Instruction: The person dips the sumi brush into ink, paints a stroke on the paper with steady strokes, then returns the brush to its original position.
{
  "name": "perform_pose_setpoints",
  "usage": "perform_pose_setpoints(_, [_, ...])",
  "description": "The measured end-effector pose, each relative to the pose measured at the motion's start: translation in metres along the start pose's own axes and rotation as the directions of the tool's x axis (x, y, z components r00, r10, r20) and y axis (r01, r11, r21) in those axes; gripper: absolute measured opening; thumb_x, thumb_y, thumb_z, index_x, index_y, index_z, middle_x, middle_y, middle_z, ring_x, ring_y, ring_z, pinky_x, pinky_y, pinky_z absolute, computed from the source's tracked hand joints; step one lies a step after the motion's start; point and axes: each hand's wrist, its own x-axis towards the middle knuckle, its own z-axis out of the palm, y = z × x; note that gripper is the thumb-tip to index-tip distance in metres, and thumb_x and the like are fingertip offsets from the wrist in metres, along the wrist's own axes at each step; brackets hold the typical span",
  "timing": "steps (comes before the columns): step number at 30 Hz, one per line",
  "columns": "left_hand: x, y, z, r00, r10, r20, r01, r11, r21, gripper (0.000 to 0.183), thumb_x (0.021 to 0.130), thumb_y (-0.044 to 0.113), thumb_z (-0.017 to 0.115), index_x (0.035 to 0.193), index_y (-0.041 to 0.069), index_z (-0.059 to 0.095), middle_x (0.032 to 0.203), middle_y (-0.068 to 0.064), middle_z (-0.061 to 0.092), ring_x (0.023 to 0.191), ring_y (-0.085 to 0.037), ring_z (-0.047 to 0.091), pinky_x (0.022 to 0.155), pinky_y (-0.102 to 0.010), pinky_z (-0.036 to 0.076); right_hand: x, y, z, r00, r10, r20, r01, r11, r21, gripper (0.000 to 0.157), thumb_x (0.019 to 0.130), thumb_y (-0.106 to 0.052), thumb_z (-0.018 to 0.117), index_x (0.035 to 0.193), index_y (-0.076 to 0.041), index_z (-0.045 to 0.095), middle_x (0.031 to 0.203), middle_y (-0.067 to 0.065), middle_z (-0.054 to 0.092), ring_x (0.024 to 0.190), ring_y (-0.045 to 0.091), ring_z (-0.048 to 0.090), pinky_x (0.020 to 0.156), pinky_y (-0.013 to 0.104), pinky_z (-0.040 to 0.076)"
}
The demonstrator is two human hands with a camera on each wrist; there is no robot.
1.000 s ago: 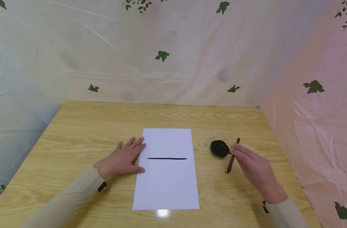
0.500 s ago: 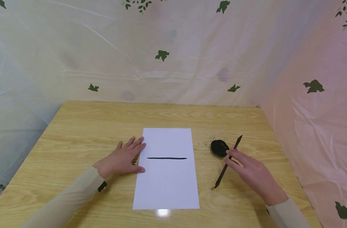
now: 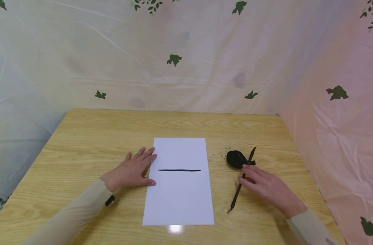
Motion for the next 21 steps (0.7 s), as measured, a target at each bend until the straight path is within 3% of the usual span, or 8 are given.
perform_pose_setpoints(2, [0.0, 0.0, 0.0, 1.0, 0.0, 0.0, 0.0, 1.0, 0.0, 0.1, 0.09, 0.061, 0.072, 0.164, 0.008, 0.03, 0.174, -0.008, 0.011, 0.158, -0.039, 0.004, 0.116, -0.075, 0.007, 0.0, 0.002, 0.001, 1.0, -0.026, -0.001, 0.026, 1.0, -0.009, 0.066, 0.113, -0.005, 0.004, 0.129, -0.009, 0.068, 0.132, 0.017, 0.063, 0.12, 0.034, 0.06, 0.079, 0.046, 0.058])
perform_pose_setpoints(12, [0.0, -0.001, 0.001, 1.0, 0.0, -0.001, 0.0, 1.0, 0.002, 0.101, 0.09, 0.062, 0.072, 0.164, 0.008, 0.029, 0.174, -0.008, 0.011, 0.158, -0.039, 0.003, 0.116, -0.075, 0.007, -0.004, 0.006, 0.011, 0.996, -0.09, 0.02, 0.091, 0.995, -0.042, 0.066, 0.113, -0.002, 0.004, 0.124, -0.01, 0.068, 0.129, 0.016, 0.065, 0.119, 0.034, 0.061, 0.081, 0.043, 0.058])
perform_pose_setpoints(14, [0.0, -0.001, 0.001, 1.0, -0.002, -0.002, 0.002, 1.0, 0.003, 0.101, 0.09, 0.062, 0.072, 0.164, 0.008, 0.03, 0.174, -0.008, 0.011, 0.158, -0.039, 0.003, 0.116, -0.075, 0.007, -0.006, 0.007, 0.012, 0.996, -0.089, 0.027, 0.091, 0.995, -0.049, 0.065, 0.113, -0.003, 0.004, 0.124, -0.011, 0.068, 0.13, 0.015, 0.065, 0.12, 0.033, 0.061, 0.09, 0.041, 0.057])
perform_pose_setpoints(17, [0.001, -0.001, 0.001, 1.0, -0.003, -0.003, 0.003, 1.0, 0.004, 0.101, 0.089, 0.062, 0.072, 0.164, 0.008, 0.03, 0.174, -0.008, 0.011, 0.158, -0.039, 0.004, 0.116, -0.075, 0.007, -0.009, 0.007, 0.014, 0.995, -0.087, 0.041, 0.089, 0.994, -0.058, 0.066, 0.113, -0.005, 0.003, 0.124, -0.013, 0.067, 0.131, 0.014, 0.064, 0.122, 0.032, 0.06, 0.093, 0.04, 0.054])
perform_pose_setpoints(20, [0.001, -0.001, 0.001, 1.0, -0.006, 0.0, 0.006, 1.0, 0.008, 0.101, 0.09, 0.062, 0.072, 0.164, 0.009, 0.029, 0.174, -0.007, 0.011, 0.159, -0.038, 0.003, 0.117, -0.074, 0.007, -0.011, 0.008, 0.014, 0.995, -0.084, 0.059, 0.087, 0.994, -0.061, 0.066, 0.113, -0.006, 0.001, 0.123, -0.013, 0.067, 0.132, 0.014, 0.064, 0.123, 0.033, 0.059, 0.093, 0.041, 0.054])
perform_pose_setpoints(21, [0.001, -0.001, 0.001, 1.0, -0.008, 0.002, 0.008, 1.0, 0.01, 0.101, 0.09, 0.062, 0.072, 0.164, 0.009, 0.029, 0.174, -0.007, 0.011, 0.159, -0.038, 0.003, 0.117, -0.074, 0.007, -0.011, 0.008, 0.014, 0.994, -0.085, 0.064, 0.089, 0.994, -0.063, 0.067, 0.113, -0.007, 0.001, 0.123, -0.013, 0.067, 0.131, 0.014, 0.065, 0.123, 0.032, 0.059, 0.087, 0.043, 0.054])
